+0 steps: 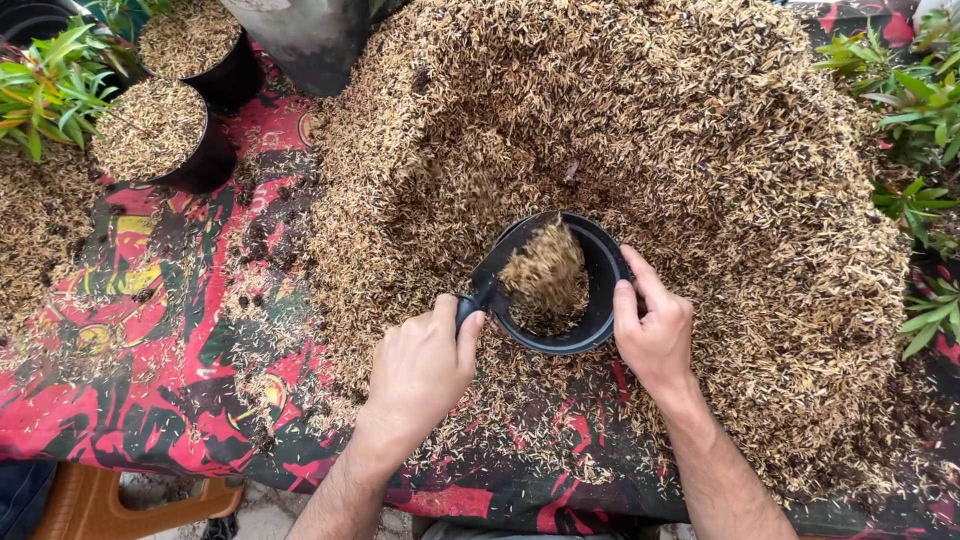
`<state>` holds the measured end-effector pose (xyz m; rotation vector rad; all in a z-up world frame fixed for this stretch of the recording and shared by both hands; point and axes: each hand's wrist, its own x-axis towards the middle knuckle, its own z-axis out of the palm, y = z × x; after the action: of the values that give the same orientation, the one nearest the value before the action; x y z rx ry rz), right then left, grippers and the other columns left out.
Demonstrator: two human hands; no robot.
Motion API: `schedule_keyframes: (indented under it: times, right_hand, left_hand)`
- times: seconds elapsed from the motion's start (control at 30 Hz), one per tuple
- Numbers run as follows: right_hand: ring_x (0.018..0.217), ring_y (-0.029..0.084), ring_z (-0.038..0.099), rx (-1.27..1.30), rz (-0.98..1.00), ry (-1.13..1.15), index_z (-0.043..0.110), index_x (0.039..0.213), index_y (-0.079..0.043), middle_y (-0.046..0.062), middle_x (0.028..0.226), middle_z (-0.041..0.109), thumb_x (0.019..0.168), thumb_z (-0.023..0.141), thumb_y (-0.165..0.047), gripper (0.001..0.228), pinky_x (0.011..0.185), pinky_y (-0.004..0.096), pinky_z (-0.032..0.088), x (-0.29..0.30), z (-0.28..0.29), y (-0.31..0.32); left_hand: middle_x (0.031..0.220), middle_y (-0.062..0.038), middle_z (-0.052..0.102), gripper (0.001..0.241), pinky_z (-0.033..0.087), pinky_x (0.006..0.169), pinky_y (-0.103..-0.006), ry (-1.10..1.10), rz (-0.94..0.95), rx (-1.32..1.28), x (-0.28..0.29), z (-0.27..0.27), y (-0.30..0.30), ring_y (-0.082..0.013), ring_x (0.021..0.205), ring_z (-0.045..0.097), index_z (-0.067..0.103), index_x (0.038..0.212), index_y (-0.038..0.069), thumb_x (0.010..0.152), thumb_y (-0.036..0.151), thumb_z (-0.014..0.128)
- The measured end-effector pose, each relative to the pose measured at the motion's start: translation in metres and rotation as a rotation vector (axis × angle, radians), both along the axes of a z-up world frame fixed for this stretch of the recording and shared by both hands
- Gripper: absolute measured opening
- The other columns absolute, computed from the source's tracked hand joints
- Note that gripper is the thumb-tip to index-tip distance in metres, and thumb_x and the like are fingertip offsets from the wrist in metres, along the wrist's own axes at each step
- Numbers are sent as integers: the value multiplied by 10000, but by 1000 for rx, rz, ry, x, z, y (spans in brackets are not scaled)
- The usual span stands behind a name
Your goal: The person uses a trowel to pack organic husk material around a small plant in a pot, then moves the potted plant to a group of other pots and begins filling a new empty pot with more husk using the trowel.
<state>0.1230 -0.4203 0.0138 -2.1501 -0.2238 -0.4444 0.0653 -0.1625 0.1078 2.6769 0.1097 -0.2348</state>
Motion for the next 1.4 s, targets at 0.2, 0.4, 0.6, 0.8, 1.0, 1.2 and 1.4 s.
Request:
schedule_keyframes:
  times: [0.2, 0.4, 0.6, 0.8, 1.0, 1.2, 1.4]
  right_hand:
    - [478, 247, 586, 1, 6, 0, 712, 1314, -30, 139, 588, 638, 932, 579, 9, 406, 445, 360, 449, 1, 0, -1]
    - [540, 291, 630, -9, -4, 10, 719, 1323, -12, 174, 652, 675, 949, 583, 6, 398, 500, 397, 480, 2, -6, -2]
    - [606, 332, 652, -40, -10, -11, 731, 1342, -7, 199, 709, 686, 968, 602, 2, 396, 551, 445, 493, 3, -13, -2]
    - [385, 150, 392, -143, 49, 30, 612, 1445, 128, 72, 586, 569, 1048, 535, 12, 421, 341, 315, 316, 1, -6, -2]
    - [412, 132, 357, -128, 22, 25, 621, 1459, 119, 48, 576, 509, 1057, 544, 21, 421, 355, 306, 289, 1, -6, 0]
    - [438, 124, 353, -129, 10, 23, 628, 1462, 119, 35, 589, 486, 1061, 551, 33, 417, 371, 298, 287, 1, -7, 1]
    - [477, 131, 354, -144, -24, 7, 664, 1454, 84, 26, 616, 473, 1055, 571, 11, 416, 448, 338, 296, 1, -12, -1]
  left_hand:
    - [761, -233, 737, 348, 574, 659, -582, -121, 73, -42, -9, -8, 9, -478, 732, 742, 628, 1056, 71, 1033, 387, 483]
    - [681, -261, 697, 298, 521, 654, -571, -209, 320, -299, -37, -21, 61, -512, 746, 709, 700, 1005, 80, 1023, 329, 537]
    - [627, -185, 645, 415, 484, 703, -533, -254, 655, -301, -43, -58, 157, -395, 711, 654, 660, 820, 64, 1073, 361, 520]
    - [834, -188, 674, 498, 401, 716, -504, 6, 797, -156, -29, -73, 201, -358, 794, 601, 569, 828, 24, 1080, 398, 356]
    - [1068, -263, 710, 544, 470, 860, -576, 66, 823, -69, -28, -107, 221, -442, 991, 653, 662, 1115, -21, 1085, 407, 329]
    - [1073, -319, 698, 549, 449, 846, -638, 25, 791, -1, -30, -124, 226, -546, 992, 632, 644, 1162, -46, 1074, 405, 344]
    - [1071, -304, 705, 526, 478, 870, -622, 64, 791, 26, -35, -119, 226, -509, 989, 652, 642, 1166, -18, 1082, 412, 352]
